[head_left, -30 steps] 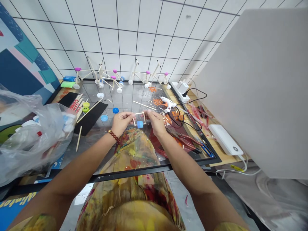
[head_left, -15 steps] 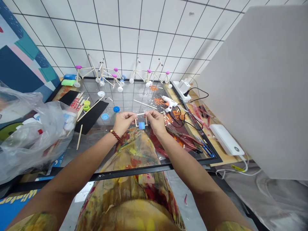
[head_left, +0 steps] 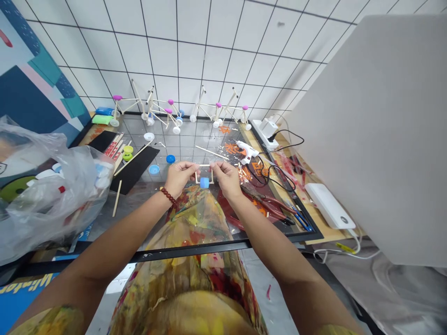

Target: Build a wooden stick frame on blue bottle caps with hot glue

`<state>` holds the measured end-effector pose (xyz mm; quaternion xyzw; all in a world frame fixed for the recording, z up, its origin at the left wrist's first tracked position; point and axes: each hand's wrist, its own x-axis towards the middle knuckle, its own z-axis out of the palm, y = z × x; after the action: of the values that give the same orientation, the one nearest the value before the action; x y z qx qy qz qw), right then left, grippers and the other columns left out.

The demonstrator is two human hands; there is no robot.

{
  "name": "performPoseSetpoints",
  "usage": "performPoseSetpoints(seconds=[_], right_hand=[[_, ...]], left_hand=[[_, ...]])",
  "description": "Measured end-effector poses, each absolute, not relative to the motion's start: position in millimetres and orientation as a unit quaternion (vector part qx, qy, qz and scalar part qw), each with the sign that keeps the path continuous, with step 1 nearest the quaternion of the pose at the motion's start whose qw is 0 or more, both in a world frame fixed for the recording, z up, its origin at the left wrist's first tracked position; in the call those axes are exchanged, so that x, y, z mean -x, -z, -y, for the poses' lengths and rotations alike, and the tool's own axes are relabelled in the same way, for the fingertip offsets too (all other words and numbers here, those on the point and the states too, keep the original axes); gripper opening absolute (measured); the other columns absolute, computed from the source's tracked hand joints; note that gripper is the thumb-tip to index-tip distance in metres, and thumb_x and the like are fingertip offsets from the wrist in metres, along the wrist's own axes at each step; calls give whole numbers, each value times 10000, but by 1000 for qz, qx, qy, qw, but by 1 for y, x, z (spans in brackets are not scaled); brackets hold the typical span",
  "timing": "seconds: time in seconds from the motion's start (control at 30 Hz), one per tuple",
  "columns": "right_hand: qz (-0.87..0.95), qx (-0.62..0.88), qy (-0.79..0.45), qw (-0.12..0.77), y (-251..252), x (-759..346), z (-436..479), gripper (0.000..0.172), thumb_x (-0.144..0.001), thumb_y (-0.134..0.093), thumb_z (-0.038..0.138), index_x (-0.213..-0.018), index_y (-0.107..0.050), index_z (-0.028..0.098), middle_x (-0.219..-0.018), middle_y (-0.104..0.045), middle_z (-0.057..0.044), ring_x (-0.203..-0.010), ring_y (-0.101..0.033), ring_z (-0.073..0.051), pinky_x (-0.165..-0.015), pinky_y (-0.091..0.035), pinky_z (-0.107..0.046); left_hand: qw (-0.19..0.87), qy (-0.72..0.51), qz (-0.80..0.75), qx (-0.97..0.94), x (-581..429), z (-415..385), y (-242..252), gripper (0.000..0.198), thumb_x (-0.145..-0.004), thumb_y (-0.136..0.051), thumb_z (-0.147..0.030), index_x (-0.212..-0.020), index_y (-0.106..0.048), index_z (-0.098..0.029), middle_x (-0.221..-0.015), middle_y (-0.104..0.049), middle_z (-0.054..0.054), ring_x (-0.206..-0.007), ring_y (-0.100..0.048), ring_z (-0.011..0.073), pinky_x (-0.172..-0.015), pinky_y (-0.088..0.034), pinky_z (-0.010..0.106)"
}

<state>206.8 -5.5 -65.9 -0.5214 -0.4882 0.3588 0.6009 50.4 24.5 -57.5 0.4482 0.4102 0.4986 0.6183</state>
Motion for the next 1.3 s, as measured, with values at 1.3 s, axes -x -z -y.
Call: performPoseSetpoints(seconds=[1.3], right_hand=[[446, 425, -491, 617, 67, -212, -1, 404, -687, -786, 510, -1003, -753, 260, -973, -740, -28, -774, -617, -164, -722, -480, -291]], left_hand=[[800, -406, -266, -352, -46, -23, 50, 275, -697, -808, -277, -920, -714, -146, -941, -732, 111, -821, -693, 202, -767, -589, 333]])
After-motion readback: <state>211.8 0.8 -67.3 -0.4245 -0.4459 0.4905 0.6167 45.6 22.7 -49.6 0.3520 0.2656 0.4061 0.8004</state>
